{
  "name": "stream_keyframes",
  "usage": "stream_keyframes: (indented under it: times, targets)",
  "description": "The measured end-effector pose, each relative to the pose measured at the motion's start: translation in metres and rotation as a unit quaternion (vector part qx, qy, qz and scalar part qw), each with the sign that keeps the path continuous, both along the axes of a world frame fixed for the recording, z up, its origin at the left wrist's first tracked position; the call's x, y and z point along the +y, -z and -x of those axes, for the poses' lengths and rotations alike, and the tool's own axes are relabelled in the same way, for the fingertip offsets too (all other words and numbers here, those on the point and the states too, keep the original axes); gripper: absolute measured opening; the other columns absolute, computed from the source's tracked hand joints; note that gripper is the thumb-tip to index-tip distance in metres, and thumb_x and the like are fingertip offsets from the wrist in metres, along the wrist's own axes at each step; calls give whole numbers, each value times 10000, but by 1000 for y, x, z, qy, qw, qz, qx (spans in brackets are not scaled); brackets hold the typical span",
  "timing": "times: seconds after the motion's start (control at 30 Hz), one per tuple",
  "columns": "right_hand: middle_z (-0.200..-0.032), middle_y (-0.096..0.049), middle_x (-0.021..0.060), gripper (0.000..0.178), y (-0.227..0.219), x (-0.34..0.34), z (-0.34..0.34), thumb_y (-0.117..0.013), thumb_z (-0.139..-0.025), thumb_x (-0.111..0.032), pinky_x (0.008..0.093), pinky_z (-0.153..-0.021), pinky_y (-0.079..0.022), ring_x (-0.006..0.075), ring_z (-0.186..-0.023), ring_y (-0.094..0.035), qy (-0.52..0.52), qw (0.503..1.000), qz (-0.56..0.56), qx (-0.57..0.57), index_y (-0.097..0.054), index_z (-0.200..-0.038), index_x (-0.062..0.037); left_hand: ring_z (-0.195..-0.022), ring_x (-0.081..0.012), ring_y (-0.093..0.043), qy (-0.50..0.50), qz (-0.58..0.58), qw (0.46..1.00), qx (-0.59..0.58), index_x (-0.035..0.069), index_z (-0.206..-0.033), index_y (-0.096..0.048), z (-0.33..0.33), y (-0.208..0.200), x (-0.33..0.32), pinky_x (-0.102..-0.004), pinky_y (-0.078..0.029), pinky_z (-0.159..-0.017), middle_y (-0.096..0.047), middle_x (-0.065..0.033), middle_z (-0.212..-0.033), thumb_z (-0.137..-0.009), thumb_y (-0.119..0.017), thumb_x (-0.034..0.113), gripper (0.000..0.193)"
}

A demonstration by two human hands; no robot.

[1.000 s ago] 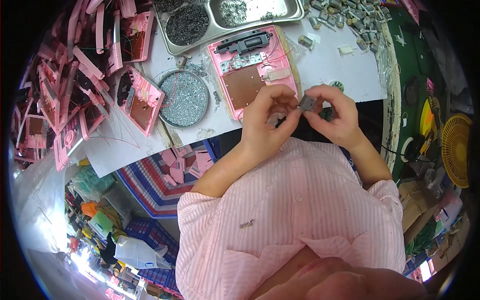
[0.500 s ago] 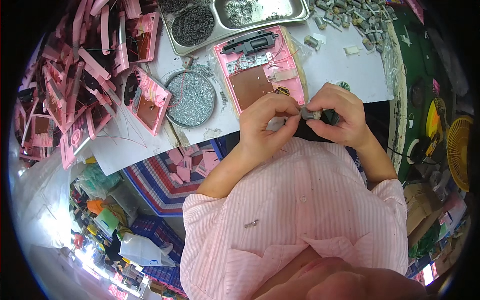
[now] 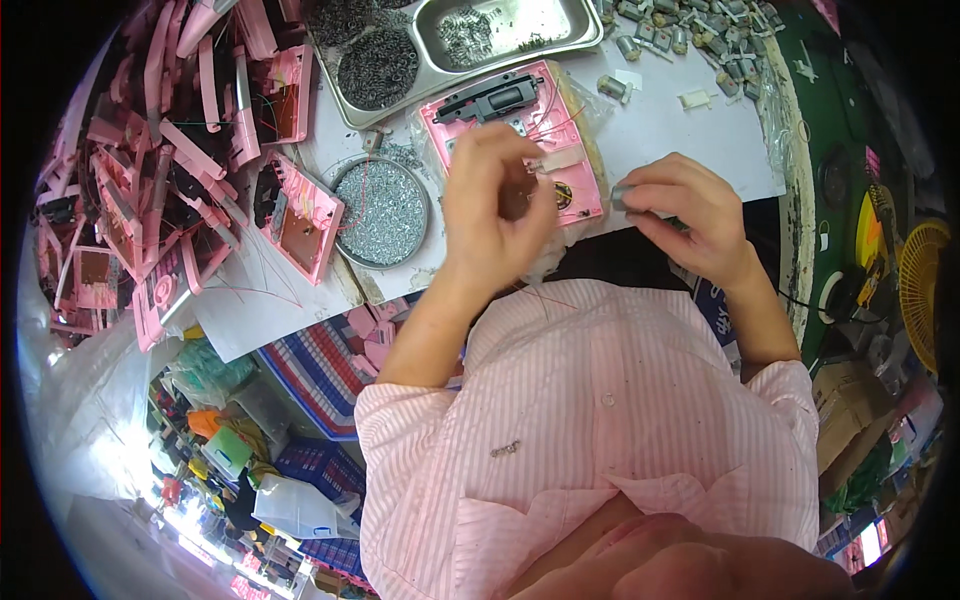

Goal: Assembling and soldering electronic components inside pink plastic housings at a workbench.

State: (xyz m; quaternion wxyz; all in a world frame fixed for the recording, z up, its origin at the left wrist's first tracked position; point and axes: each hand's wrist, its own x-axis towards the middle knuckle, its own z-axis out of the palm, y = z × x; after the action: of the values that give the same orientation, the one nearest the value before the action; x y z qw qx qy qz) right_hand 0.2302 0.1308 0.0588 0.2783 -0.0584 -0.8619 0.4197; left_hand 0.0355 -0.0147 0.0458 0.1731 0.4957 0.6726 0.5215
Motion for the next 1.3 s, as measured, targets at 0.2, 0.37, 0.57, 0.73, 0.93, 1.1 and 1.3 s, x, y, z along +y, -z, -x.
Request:
stream_keyframes:
  times: [0.2, 0.37, 0.57, 0.73, 0.93, 1.1, 1.3]
  targets:
    - [-1012, -719, 122, 323, 6, 3, 1, -776, -744, 65, 333, -694, -542, 261, -823, -677, 33, 999, -7, 30, -723, -1050, -26, -860, -255, -545, -52, 107, 923, 365, 112, -878, -740, 12, 13, 36, -428, -363, -817, -552, -44, -882, -753, -796, 297, 231]
    - [-1009, -719, 127, 329, 8, 4, 1, -774, -749, 67, 325, -695, -544, 260, -823, -677, 33, 998, -16, 46, -725, -1062, -22, -841, -243, -540, -56, 104, 907, 405, 148, -820, -761, 7, 15, 46, -423, -349, -822, -558, -21, -865, -766, -800, 276, 144]
    - [-1074, -713, 199, 359, 5, 6, 2, -744, -757, 134, 339, -705, -547, 289, -845, -692, 6, 999, -29, 32, -681, -1083, 0, -869, -277, -547, -27, 34, 939, 340, 89, -895, -692, 13, 16, 26, -427, -367, -827, -576, -73, -911, -830, -748, 184, 128]
    - [-1086, -728, 148, 317, 17, 5, 14, -737, -824, 0, 357, -788, -564, 306, -946, -709, 51, 998, -17, -36, -687, -1137, -11, -857, -284, -564, -110, 26, 977, 179, 24, -932, -657, 31, 28, -7, -394, -422, -775, -590, -118, -942, -893, -695, 89, 84]
    - [-1333, -626, 131, 296, 32, 15, 57, -720, -859, -101, 419, -976, -503, 336, -1196, -595, 45, 987, -117, -99, -671, -1147, -55, -813, -226, -568, -149, 6, 982, 117, -2, -930, -649, 33, 32, -13, -328, -461, -706, -597, -107, -933, -893, -706, 37, 79]
    - [-1366, -602, 130, 256, 30, 21, 79, -715, -857, -136, 473, -1098, -405, 407, -1351, -425, 53, 968, -203, -137, -671, -1096, -57, -797, -233, -575, -152, -25, 978, 141, 3, -916, -651, 35, 36, -11, -333, -461, -692, -615, -106, -909, -873, -723, 27, 88]
    - [-1482, -517, 116, 234, 11, 15, 89, -718, -839, -97, 472, -1124, -390, 380, -1397, -390, 50, 941, -261, -209, -682, -1063, -39, -802, -228, -572, -149, -33, 986, 66, 63, -888, -682, 35, 37, -3, -370, -376, -769, -601, -61, -886, -810, -772, 116, 131]
